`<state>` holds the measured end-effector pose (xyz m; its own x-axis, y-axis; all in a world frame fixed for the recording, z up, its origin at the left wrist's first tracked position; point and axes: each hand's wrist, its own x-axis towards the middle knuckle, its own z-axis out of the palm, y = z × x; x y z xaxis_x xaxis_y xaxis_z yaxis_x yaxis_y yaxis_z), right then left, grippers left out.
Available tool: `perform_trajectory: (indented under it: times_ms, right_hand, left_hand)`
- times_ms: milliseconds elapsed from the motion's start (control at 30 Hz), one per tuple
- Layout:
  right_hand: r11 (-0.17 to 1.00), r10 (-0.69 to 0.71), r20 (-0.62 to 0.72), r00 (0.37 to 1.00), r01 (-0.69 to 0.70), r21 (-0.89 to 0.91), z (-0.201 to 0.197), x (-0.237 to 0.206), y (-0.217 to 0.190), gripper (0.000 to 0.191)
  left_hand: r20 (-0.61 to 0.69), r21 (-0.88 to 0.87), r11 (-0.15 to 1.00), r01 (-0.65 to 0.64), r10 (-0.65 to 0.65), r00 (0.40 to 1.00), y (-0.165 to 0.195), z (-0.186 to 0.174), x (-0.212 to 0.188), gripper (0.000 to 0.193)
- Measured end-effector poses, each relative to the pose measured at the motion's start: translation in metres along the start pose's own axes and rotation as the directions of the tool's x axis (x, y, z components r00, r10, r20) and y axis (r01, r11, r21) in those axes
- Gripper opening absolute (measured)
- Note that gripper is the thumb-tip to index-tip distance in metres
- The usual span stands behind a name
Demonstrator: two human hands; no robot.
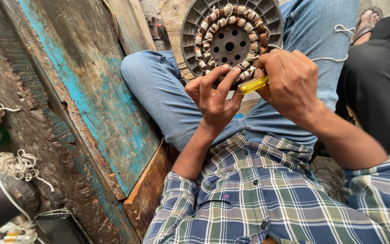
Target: The person sits cross-legged and uses a yellow-handled screwdriver to pull and adjust white string through the copper windings of a motor stator resting on their lap. They repeatedly thread the string through the slots and tighten it to secure the windings.
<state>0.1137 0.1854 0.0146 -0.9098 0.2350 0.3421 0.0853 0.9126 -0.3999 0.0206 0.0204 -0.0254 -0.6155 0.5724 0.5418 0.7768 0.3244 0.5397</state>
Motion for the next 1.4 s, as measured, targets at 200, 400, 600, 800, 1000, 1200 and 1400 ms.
perform_trajectory:
  times_ms: [200,400,600,800,1000,1200,1400]
  right_hand:
    - [0.978,0.047,-0.078,0.996,-0.031,0.205,0.014,-0.014,0.001,0.013]
    - [0.981,0.126,-0.134,0.983,-0.103,0.166,0.023,-0.015,0.009,0.016]
    - [0.901,0.264,-0.124,0.956,-0.199,0.384,0.011,-0.013,0.001,0.014]
    - [0.993,-0.014,-0.047,0.999,0.020,0.120,-0.024,0.005,0.006,0.024]
    - [0.997,-0.077,0.030,0.997,0.076,0.021,-0.021,0.010,0.007,0.012]
    - [0.837,0.212,0.072,0.975,-0.219,0.501,0.005,-0.015,0.014,0.007]
    - [0.647,0.356,0.098,0.929,-0.321,0.692,0.001,-0.024,0.017,0.015]
  left_hand:
    - [-0.039,0.005,1.000,-0.010,0.010,0.999,0.001,0.001,0.000,0.046]
    - [-0.026,-0.008,1.000,0.006,-0.006,1.000,0.003,0.002,0.003,0.046]
    - [-0.043,-0.020,0.999,-0.025,0.024,0.999,-0.002,0.005,0.003,0.046]
    - [-0.060,-0.016,1.000,-0.020,0.019,0.998,-0.002,0.007,0.002,0.045]
    - [-0.040,-0.009,1.000,0.003,-0.003,0.999,-0.001,0.005,0.002,0.044]
    - [-0.058,0.003,1.000,-0.017,0.017,0.998,-0.001,0.007,0.002,0.046]
    - [-0.073,-0.017,1.000,-0.010,0.009,0.997,-0.003,0.008,0.004,0.046]
